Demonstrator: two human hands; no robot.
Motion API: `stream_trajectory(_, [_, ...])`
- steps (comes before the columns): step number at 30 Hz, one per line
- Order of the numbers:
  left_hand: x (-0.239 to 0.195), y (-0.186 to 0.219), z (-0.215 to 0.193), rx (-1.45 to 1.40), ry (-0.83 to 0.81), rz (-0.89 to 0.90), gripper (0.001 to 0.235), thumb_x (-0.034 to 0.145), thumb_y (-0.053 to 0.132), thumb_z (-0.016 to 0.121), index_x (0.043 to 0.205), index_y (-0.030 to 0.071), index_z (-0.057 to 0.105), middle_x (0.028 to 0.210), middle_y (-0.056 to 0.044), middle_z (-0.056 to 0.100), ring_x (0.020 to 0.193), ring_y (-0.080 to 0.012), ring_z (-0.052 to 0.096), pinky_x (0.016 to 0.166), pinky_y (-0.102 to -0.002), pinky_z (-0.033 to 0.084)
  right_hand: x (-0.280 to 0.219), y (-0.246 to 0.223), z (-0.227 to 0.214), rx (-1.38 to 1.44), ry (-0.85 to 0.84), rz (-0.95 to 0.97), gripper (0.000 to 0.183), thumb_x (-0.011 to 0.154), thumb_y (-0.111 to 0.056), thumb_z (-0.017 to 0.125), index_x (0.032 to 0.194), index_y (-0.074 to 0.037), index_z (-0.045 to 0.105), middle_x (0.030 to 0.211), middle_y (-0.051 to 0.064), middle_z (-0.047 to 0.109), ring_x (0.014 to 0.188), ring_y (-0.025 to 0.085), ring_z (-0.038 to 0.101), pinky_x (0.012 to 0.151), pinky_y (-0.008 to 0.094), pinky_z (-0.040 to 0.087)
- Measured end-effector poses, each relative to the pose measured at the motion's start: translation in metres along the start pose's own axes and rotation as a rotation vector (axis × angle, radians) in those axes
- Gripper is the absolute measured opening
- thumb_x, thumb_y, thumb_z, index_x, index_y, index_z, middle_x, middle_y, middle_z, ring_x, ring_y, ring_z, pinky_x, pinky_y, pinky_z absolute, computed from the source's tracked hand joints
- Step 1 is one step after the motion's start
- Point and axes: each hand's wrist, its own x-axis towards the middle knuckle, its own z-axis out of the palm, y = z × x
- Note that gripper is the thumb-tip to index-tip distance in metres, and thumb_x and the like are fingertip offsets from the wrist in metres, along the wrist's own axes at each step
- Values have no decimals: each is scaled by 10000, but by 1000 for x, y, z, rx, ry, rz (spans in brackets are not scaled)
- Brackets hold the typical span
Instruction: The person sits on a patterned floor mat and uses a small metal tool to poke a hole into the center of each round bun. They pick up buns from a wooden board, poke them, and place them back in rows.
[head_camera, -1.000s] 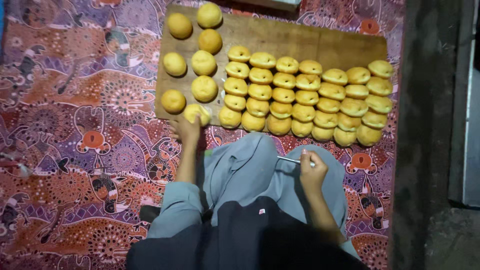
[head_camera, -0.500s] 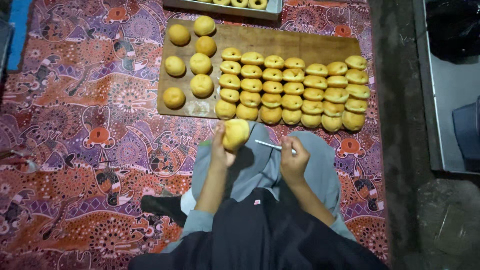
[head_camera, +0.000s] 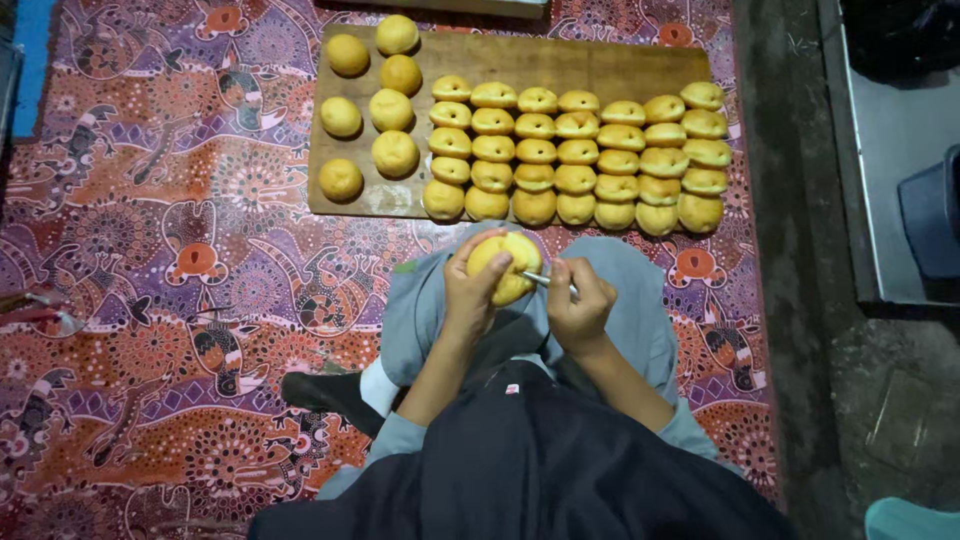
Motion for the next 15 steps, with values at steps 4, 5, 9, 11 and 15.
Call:
stream_trajectory(4, [-4,-5,2,211,-29,35,335,872,84,794,1184,-5,711,1083,-100,727,919,-152,705,836,-304,604,0,4,3,-35,-53,-98,179,1008,-86,653,837,-40,632,664,136,627,569,301,657,543,395,479])
stream_trajectory(5, [-4,-6,1,224,-41,34,329,871,89,798,1175,-3,713,1079,-97,729,916,-149,705,831,-302,604,-1,5,5,-42,-71,-95,186,1003,-85,657,824,-43,630,652,132,623,551,301,652,534,399,477])
stream_trajectory(9, [-3,-9,-3,347,-85,107,322,906,91,796,1198,-20,720,1128,-100,730,970,-142,688,877,-292,582,-5,18,8,-13,-94,-32,220,1004,-114,669,808,-22,631,648,116,613,553,238,636,539,371,467])
stream_trajectory(11, [0,-10,-6,164,-22,-26,329,881,95,776,1182,-14,700,1112,-106,742,930,-170,721,832,-324,614,-6,29,7,121,-178,155,228,1022,-137,658,840,-1,655,659,85,609,610,153,575,556,337,458])
stream_trajectory(15, [7,-10,-14,-35,-26,-127,284,976,131,706,1189,-56,686,1134,-148,747,948,-189,726,837,-339,616,-6,48,5,333,-347,270,234,1013,-174,630,879,12,679,732,24,650,707,33,583,609,267,485])
